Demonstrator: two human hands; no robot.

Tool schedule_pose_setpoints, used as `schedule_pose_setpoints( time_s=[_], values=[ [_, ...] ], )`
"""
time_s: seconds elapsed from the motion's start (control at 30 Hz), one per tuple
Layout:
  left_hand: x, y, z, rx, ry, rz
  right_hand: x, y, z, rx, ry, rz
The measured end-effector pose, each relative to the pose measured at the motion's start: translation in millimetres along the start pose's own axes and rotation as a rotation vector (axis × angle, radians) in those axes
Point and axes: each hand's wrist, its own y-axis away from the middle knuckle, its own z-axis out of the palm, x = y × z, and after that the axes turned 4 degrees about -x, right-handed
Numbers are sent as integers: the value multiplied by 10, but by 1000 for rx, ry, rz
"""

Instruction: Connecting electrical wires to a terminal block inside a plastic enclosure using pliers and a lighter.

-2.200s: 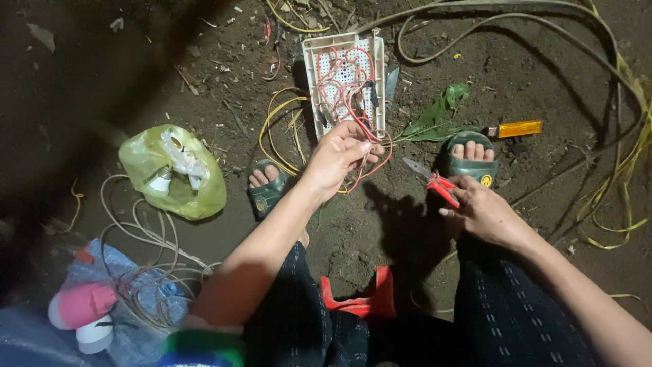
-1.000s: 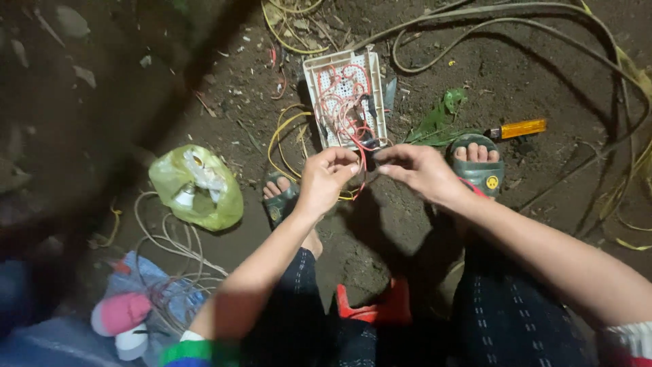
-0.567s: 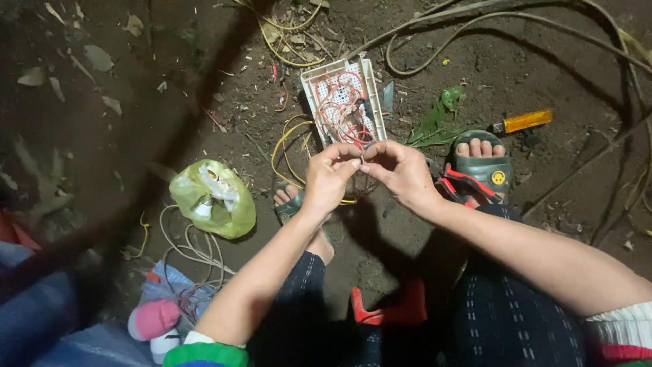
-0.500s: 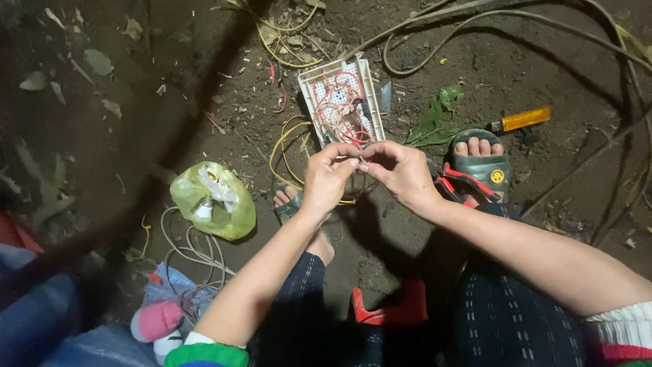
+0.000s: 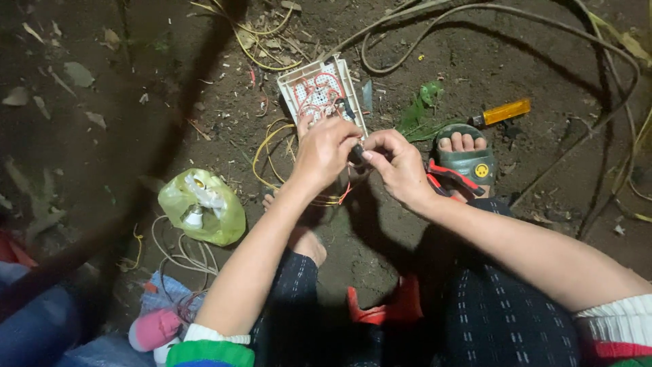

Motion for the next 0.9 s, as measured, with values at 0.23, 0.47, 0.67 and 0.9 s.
schedule_pose_setpoints(
  time_s=[0.23, 0.47, 0.67, 0.9],
  values=[
    [-77, -16, -58, 72, 309, 61, 205, 19, 40, 38, -152, 122],
    [-56, 0, -58, 52, 250, -5, 24, -65, -16, -22, -232, 167],
    [-31, -13, 28, 171, 231, -1, -65, -133, -45, -79, -301, 224],
    [-71, 26, -28, 311, 326, 60, -152, -172, 75, -79, -711, 378]
  ],
)
